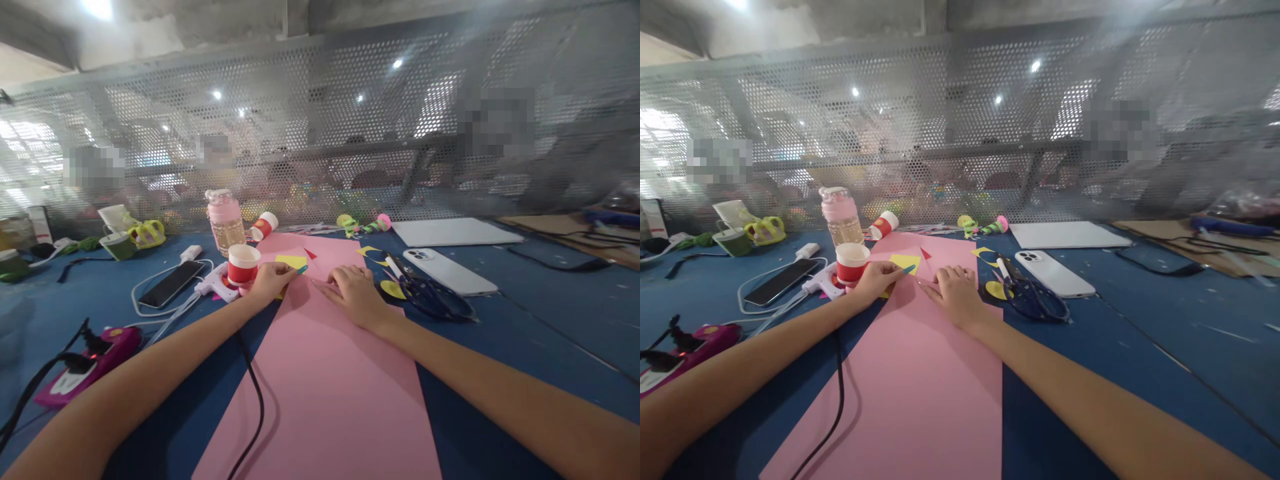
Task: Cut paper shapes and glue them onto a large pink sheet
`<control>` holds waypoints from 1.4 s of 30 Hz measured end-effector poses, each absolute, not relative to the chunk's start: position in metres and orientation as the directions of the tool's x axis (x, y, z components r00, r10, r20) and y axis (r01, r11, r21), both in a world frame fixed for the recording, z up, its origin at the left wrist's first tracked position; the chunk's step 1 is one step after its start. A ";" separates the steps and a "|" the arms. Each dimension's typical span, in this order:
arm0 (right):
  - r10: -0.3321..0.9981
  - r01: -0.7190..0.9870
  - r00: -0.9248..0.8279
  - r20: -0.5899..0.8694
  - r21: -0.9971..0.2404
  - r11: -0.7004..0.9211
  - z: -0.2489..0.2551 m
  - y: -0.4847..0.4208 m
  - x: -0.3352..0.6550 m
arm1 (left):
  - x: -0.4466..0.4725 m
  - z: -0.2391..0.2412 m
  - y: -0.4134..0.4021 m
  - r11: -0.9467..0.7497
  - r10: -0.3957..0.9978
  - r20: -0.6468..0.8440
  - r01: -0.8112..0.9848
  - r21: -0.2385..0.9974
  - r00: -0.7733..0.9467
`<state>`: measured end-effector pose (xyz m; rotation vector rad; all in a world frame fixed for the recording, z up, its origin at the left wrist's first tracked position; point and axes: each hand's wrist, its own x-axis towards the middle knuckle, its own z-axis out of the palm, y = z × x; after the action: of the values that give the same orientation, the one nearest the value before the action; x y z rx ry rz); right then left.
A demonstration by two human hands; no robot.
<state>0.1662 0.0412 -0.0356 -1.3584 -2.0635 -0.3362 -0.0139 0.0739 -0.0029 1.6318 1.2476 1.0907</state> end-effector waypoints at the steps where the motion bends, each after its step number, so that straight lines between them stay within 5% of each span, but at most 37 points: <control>1: 0.728 0.893 -0.264 0.633 -0.126 0.433 -0.036 0.041 0.166 | -0.014 -0.003 0.074 -0.208 0.975 0.172 0.293 0.933 0.143; 9: 0.656 0.912 -0.299 0.693 0.005 0.410 -0.036 0.041 0.166 | -0.016 -0.011 0.077 -0.367 0.928 0.328 0.285 0.885 0.177; 16: 0.604 0.915 -0.340 0.721 0.105 0.390 -0.034 0.038 0.164 | -0.018 -0.012 0.080 -0.332 0.939 0.258 0.397 0.856 0.229; 28: 0.584 0.908 -0.357 0.729 0.125 0.399 -0.034 0.040 0.163 | -0.024 0.028 0.092 -0.507 0.847 0.244 0.581 0.636 0.472; 33: 0.577 0.902 -0.368 0.729 0.128 0.413 -0.033 0.038 0.164 | -0.026 0.032 0.089 -0.472 0.833 0.169 0.517 0.715 0.527; 38: 0.571 0.888 -0.381 0.727 0.117 0.444 -0.033 0.037 0.165 | -0.033 0.039 0.085 -0.542 0.786 0.112 0.591 0.597 0.608; 42: 0.559 0.886 -0.376 0.739 0.110 0.451 -0.032 0.037 0.165 | -0.034 0.039 0.088 -0.519 0.802 0.112 0.592 0.617 0.587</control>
<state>0.1652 0.0366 -0.0322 -1.2032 -2.0743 -0.6710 -0.0345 0.0877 0.0389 2.2900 1.1065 0.5281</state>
